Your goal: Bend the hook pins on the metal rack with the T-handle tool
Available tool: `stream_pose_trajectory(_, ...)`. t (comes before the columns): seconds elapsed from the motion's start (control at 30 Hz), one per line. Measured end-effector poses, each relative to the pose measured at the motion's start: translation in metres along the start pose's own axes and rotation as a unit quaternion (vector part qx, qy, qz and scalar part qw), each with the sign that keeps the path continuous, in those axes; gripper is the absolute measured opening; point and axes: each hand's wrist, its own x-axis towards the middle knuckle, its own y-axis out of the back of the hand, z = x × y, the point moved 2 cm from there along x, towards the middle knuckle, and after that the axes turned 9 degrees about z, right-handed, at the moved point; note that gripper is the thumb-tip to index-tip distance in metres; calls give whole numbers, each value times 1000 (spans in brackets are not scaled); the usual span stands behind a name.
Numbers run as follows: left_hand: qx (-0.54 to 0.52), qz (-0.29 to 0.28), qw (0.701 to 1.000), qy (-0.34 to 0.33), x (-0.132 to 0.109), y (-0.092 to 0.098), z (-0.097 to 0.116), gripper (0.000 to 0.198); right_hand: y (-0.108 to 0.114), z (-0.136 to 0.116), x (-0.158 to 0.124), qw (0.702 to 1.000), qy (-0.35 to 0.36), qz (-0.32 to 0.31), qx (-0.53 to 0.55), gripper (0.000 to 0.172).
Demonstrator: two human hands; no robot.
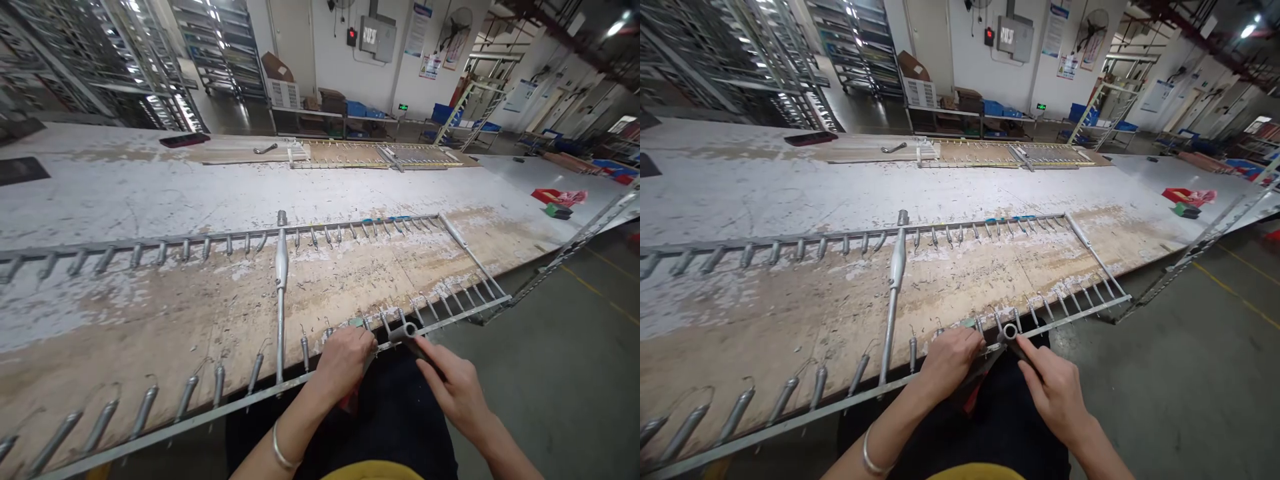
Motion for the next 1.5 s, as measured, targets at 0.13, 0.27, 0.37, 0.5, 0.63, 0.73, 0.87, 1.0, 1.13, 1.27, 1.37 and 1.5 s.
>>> stream_pose_trajectory(0.13, 11, -10, 1000, -1, 1, 0, -1, 21, 13, -8, -4, 992, 37, 117, 23, 32)
stream_pose_trajectory(0.27, 0, -17, 1000, -5, 1, 1, -1, 21, 0, -14, -3, 998, 44, -33, -21, 35)
stream_pose_trajectory(0.37, -4, -25, 1000, -7, 2, 2, 0, 20, -1, -16, 3, 997, 44, -63, -6, 40)
stream_pose_trajectory(0.5, 7, -29, 1000, 2, 2, 3, 1, 23, 6, -17, 7, 997, 50, 35, 45, 42)
stream_pose_trajectory(0.63, -4, -32, 999, 1, 2, 2, 0, 21, -1, -12, 7, 995, 52, -81, -26, 37)
stream_pose_trajectory(0.73, -4, -33, 999, 3, 2, 2, 0, 19, 3, -13, 8, 998, 43, -53, 6, 40)
stream_pose_trajectory(0.87, 2, -41, 999, 5, 3, 2, 0, 21, 5, -15, 4, 998, 31, 56, 27, 40)
stream_pose_trajectory(1.0, -4, -42, 999, -2, 3, 3, 0, 19, -4, -13, 1, 997, 28, -74, -3, 39)
stream_pose_trajectory(1.13, 6, -41, 999, -3, 3, 2, 0, 20, 2, -13, 3, 999, 15, 28, 38, 37)
stream_pose_trajectory(1.27, -1, -32, 999, -8, 2, 0, -1, 21, -5, -11, 1, 998, 33, -41, -16, 37)
stream_pose_trajectory(1.37, -6, -32, 999, -13, 2, 0, -2, 20, -2, -12, 0, 998, 28, -52, -9, 38)
stream_pose_trajectory(1.5, 1, -33, 999, -8, 3, 1, -1, 22, 7, -15, 1, 998, 26, 62, 21, 37)
